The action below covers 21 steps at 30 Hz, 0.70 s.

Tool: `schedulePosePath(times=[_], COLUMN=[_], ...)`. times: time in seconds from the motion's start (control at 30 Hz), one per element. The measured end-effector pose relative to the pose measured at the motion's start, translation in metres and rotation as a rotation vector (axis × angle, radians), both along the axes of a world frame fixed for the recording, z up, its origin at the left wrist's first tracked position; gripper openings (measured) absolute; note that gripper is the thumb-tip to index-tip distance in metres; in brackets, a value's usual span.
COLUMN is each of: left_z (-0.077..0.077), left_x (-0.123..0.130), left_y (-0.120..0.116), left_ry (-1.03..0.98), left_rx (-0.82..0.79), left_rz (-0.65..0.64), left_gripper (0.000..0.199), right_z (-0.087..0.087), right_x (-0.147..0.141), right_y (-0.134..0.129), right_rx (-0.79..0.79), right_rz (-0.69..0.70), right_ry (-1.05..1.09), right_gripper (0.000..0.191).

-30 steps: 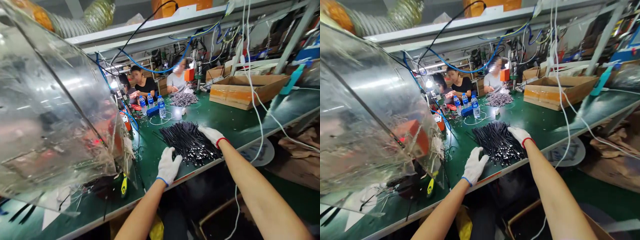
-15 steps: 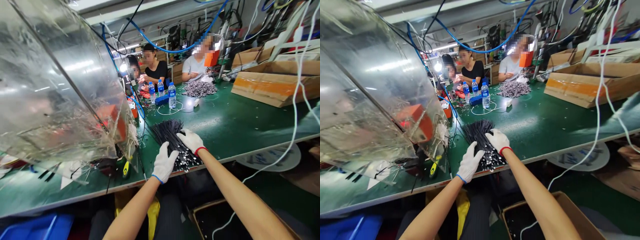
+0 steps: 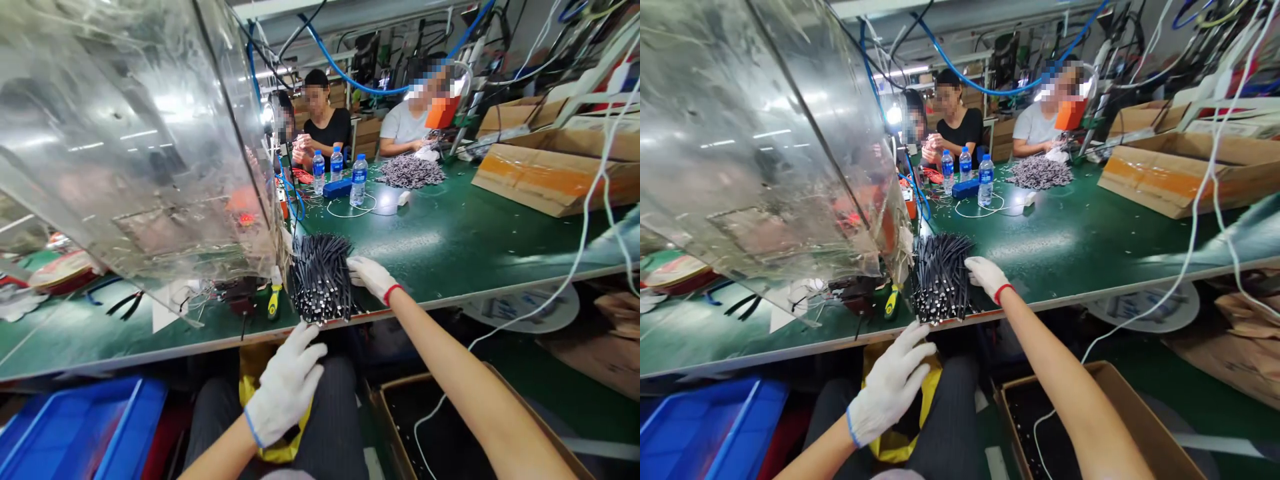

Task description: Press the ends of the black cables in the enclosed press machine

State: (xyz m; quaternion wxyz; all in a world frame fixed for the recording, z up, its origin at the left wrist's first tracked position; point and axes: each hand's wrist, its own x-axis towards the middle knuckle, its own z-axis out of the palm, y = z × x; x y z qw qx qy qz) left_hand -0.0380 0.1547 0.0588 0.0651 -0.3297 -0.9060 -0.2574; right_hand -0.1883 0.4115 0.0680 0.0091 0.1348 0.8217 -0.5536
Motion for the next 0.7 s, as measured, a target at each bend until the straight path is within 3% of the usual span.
schedulePosePath(times=[0.07, 0.17, 0.3, 0.37, 0.47, 0.6, 0.7], left_z=[-0.023, -0.061, -0.098, -0.109, -0.112, -0.103, -0.097], left_x=[0.023, 0.055, 0.086, 0.093, 0.094, 0.081, 0.065], left_y=[-0.05, -0.127, -0.199, -0.214, -0.215, -0.203, -0.2], left_ry=[-0.07, -0.226, -0.449, -0.512, -0.578, -0.65, -0.712], left_rx=[-0.054, -0.111, -0.132, -0.101, -0.058, -0.022, -0.023], left_rz=[0.13, 0.339, 0.461, 0.531, 0.582, 0.56, 0.466], left_gripper=[0.032, 0.028, 0.029, 0.031, 0.033, 0.031, 0.03], right_z=[0.0, 0.008, 0.028, 0.034, 0.034, 0.023, 0.02], right_x=[0.0, 0.0, -0.002, -0.007, -0.012, -0.013, -0.007], right_y=[0.01, 0.013, 0.006, 0.003, 0.001, -0.01, -0.022], right_rx=[-0.102, -0.085, 0.289, 0.489, 0.607, 0.684, 0.688], right_rz=[-0.028, -0.056, 0.016, 0.047, 0.031, 0.016, -0.033], right_ry=[-0.021, -0.013, -0.032, -0.065, -0.124, -0.176, -0.173], right_gripper=[0.026, 0.022, 0.031, 0.036, 0.041, 0.046, 0.041])
